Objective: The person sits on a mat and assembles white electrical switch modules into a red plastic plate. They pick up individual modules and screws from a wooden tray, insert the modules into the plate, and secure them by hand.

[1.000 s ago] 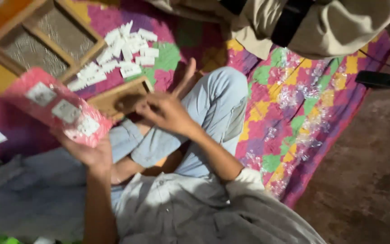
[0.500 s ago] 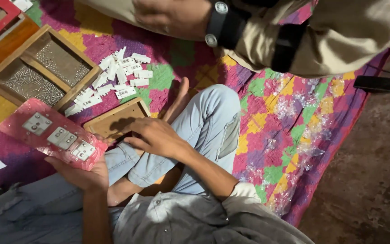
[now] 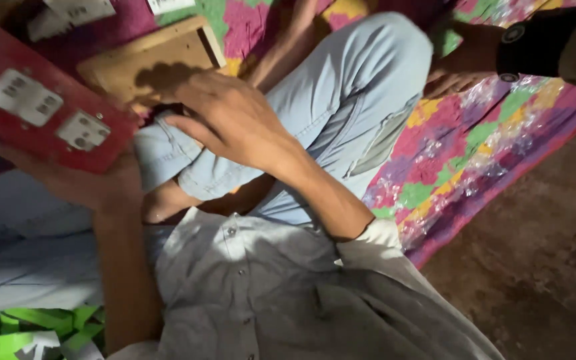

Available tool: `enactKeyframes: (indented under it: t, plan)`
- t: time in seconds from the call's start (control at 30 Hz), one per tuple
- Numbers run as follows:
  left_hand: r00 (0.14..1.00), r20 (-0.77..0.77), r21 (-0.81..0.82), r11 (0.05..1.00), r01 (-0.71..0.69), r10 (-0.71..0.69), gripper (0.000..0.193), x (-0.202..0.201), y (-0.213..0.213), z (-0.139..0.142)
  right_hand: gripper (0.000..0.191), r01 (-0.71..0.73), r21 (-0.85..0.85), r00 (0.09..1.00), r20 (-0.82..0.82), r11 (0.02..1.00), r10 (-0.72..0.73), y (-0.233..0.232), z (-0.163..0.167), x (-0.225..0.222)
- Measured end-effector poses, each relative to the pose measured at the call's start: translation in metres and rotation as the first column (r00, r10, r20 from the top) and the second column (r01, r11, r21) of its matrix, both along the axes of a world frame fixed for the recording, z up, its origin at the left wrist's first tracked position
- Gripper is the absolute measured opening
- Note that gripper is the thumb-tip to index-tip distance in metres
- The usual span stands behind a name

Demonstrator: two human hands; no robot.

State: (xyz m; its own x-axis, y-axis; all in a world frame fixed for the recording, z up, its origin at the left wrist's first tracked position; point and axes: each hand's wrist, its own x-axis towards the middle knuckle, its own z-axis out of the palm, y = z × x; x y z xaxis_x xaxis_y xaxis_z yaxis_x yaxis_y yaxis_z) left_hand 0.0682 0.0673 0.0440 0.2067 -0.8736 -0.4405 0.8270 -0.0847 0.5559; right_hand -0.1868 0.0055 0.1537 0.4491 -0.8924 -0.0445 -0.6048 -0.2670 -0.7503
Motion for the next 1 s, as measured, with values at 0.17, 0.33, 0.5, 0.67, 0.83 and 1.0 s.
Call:
enactKeyframes:
  t: [0.17, 0.33, 0.5, 0.67, 0.83, 1.0]
  plan:
    - [0.997, 0.068, 0.026, 0.999, 0.047, -0.049, 0.083, 0.001, 0.003, 0.007, 0.031, -0.007, -0.026, 1.000, 0.011, 1.000, 0.007, -0.002, 0.003, -0.001]
    - [0.998, 0.045, 0.078, 0.996, 0.036, -0.040, 0.082, 0.002, 0.007, 0.008, 0.032, -0.016, -0.034, 1.000, 0.010, 0.999, 0.016, -0.001, 0.001, 0.001]
    - [0.991, 0.104, 0.047, 0.996, 0.079, -0.084, 0.085, 0.002, 0.009, 0.009, 0.031, -0.030, -0.026, 1.000, -0.008, 0.999, 0.030, 0.000, -0.001, 0.002]
    - [0.999, 0.041, 0.066, 0.998, -0.001, -0.002, 0.086, 0.003, 0.008, 0.009, 0.032, -0.025, -0.033, 1.000, -0.004, 0.999, 0.025, 0.000, -0.002, 0.003]
    - [0.978, 0.181, -0.016, 0.994, 0.112, -0.107, 0.086, 0.005, 0.010, 0.004, 0.033, -0.033, -0.025, 0.999, -0.014, 0.999, 0.032, 0.000, -0.004, 0.003]
    - [0.990, 0.125, 0.003, 0.998, 0.059, -0.059, 0.086, 0.007, 0.014, -0.001, 0.034, -0.036, -0.030, 0.999, -0.023, 0.999, 0.035, 0.001, -0.005, 0.003]
